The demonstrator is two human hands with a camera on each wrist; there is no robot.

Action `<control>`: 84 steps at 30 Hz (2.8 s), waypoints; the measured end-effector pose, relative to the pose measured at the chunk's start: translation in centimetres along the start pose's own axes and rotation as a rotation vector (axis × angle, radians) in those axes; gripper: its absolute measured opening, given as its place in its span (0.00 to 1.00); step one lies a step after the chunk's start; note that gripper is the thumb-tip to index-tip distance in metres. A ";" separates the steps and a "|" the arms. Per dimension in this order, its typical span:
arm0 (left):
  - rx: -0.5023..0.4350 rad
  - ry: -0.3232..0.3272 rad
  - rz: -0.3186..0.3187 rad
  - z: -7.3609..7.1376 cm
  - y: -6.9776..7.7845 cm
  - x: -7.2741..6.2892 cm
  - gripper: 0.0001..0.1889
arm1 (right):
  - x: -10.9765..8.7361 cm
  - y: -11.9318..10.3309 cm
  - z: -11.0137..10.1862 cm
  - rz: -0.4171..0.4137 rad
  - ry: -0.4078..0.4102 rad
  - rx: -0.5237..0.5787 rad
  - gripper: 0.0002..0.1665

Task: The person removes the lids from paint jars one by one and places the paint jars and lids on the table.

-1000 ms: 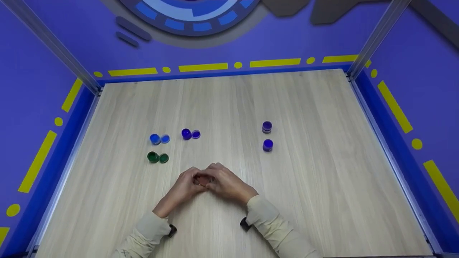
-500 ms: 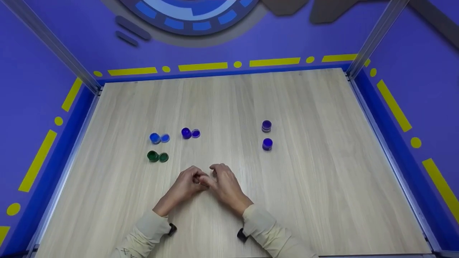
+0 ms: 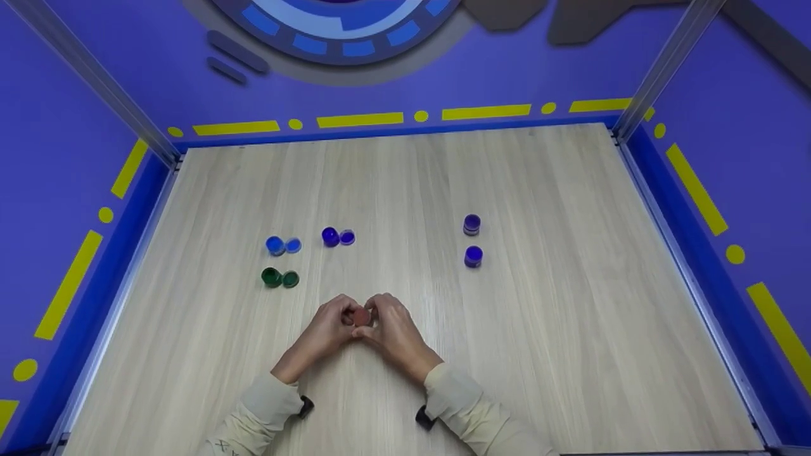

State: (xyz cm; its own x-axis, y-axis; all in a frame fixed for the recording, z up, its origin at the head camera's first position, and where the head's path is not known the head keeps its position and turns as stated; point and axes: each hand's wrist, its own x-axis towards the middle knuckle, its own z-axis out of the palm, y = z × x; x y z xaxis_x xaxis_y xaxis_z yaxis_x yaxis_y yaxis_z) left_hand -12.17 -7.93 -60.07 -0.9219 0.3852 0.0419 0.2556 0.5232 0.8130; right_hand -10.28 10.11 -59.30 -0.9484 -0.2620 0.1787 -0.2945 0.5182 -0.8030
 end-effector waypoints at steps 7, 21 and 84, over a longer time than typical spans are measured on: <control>0.016 -0.004 0.020 0.0 0.0 -0.1 0.12 | 0.6 0.3 -0.6 -0.009 -0.088 -0.004 0.19; 0.065 0.000 0.024 -0.1 0.1 0.2 0.13 | 2.3 1.7 -2.5 -0.315 -0.336 0.006 0.17; 0.038 -0.008 0.017 -0.1 0.1 0.2 0.13 | 1.3 0.3 -1.4 -0.232 -0.203 -0.049 0.18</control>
State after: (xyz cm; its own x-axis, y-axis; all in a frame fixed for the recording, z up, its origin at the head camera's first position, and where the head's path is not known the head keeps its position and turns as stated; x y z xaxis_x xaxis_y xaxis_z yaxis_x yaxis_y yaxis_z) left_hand -12.37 -7.95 -59.93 -0.9151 0.4001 0.0510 0.2823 0.5450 0.7895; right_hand -11.75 11.12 -58.51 -0.8137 -0.5328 0.2323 -0.5101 0.4629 -0.7249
